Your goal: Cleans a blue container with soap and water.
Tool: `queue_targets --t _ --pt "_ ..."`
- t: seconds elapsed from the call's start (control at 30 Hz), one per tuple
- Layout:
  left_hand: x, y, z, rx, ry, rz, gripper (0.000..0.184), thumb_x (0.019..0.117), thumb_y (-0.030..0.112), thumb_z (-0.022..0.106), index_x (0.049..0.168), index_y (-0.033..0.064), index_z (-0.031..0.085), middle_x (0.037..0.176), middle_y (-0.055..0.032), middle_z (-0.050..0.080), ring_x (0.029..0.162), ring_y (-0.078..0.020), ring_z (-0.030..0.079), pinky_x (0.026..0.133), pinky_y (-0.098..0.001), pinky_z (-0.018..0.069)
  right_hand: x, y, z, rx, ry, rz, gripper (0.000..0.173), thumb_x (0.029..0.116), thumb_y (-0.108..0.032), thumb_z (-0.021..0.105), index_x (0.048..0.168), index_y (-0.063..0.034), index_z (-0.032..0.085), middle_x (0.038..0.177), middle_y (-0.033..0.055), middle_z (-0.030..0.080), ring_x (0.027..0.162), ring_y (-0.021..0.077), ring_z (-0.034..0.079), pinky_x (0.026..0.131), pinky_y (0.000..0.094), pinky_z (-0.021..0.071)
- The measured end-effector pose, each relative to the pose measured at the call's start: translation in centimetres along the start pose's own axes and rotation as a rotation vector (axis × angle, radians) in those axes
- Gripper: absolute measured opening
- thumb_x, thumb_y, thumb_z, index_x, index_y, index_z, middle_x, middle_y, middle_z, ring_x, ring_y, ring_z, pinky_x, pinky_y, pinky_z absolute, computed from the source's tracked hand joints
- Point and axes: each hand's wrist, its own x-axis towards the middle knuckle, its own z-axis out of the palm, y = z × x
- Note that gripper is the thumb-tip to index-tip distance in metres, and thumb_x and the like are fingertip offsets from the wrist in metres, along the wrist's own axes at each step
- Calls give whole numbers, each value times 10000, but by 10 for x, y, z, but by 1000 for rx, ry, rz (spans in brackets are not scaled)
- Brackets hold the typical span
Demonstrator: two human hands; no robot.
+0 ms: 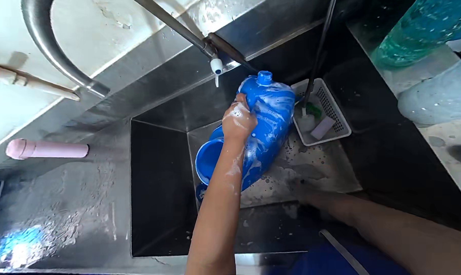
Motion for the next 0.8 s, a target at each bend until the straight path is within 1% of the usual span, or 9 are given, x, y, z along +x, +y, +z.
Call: queue_targets --t 0.13,0.23,0.3,0.37,0.43,0.5,0.63,0.73,0.8 --pt "-3 1 0 8 -26 0 543 947 106 644 1452 38 457 1280 -254 640 1211 -416 627 982 -591 499 -13 22 -46 27 -83 -8 415 938 -160 706 1301 32 638 1343 302 598 1263 473 565 1023 669 444" --pt "-4 1 -3 17 -33 -10 518 959 120 641 1439 26 472 1285 -259 640 1213 -420 628 982 -608 494 -98 8 -157 485 43 -275 321 998 -15 602 1294 102 560 1213 293 608 1066 352 599 959 503 472" --pt "-3 3 -4 22 -39 -21 503 962 129 636 1430 26 483 1275 -259 647 1211 -424 629 978 -611 495 -168 0 -220 631 266 -602 265 975 -23 540 1210 96 563 1139 184 624 1003 190 588 923 355 485" --pt "0 1 -6 18 -33 -20 509 964 147 641 1437 35 488 1270 -251 656 1214 -421 630 979 -614 497 -190 -4 -265 642 698 -887 283 943 -233 541 1140 -55 639 1104 10 671 1000 51 624 883 272 534" --pt "1 0 -4 -23 -40 -1 518 958 150 651 1439 46 490 1273 -250 652 1219 -426 623 974 -629 496 -179 -24 -294 595 1142 -818 317 1009 -236 461 1162 -18 634 1187 104 615 1119 167 594 965 357 507" --pt "-4 -8 5 -72 -28 56 519 927 149 677 1414 56 523 1233 -248 668 1176 -429 643 944 -640 510 -152 -36 -293 570 1284 -441 385 1080 -144 410 1264 142 590 1314 363 572 1276 467 546 1090 583 425" --pt "-35 -74 11 44 -69 428 499 889 95 688 1373 27 589 1172 -248 691 1131 -418 659 956 -613 507 -120 -48 -272 741 830 -163 446 1134 -175 338 1454 117 445 1469 340 479 1372 391 486 1161 512 352" --pt "-76 -128 11 161 -69 727 383 812 46 735 1179 -46 674 1071 -275 704 1034 -465 683 871 -638 509 -148 -105 -226 717 793 -518 373 1086 -123 408 1325 146 504 1267 284 584 1117 244 583 984 383 479" --pt "-111 -137 22 158 -47 745 342 763 60 797 1075 -56 717 1014 -260 721 982 -447 703 833 -624 526 -180 -140 -179 306 865 -861 396 921 -215 622 1160 98 660 1211 249 655 1142 292 631 980 469 512"
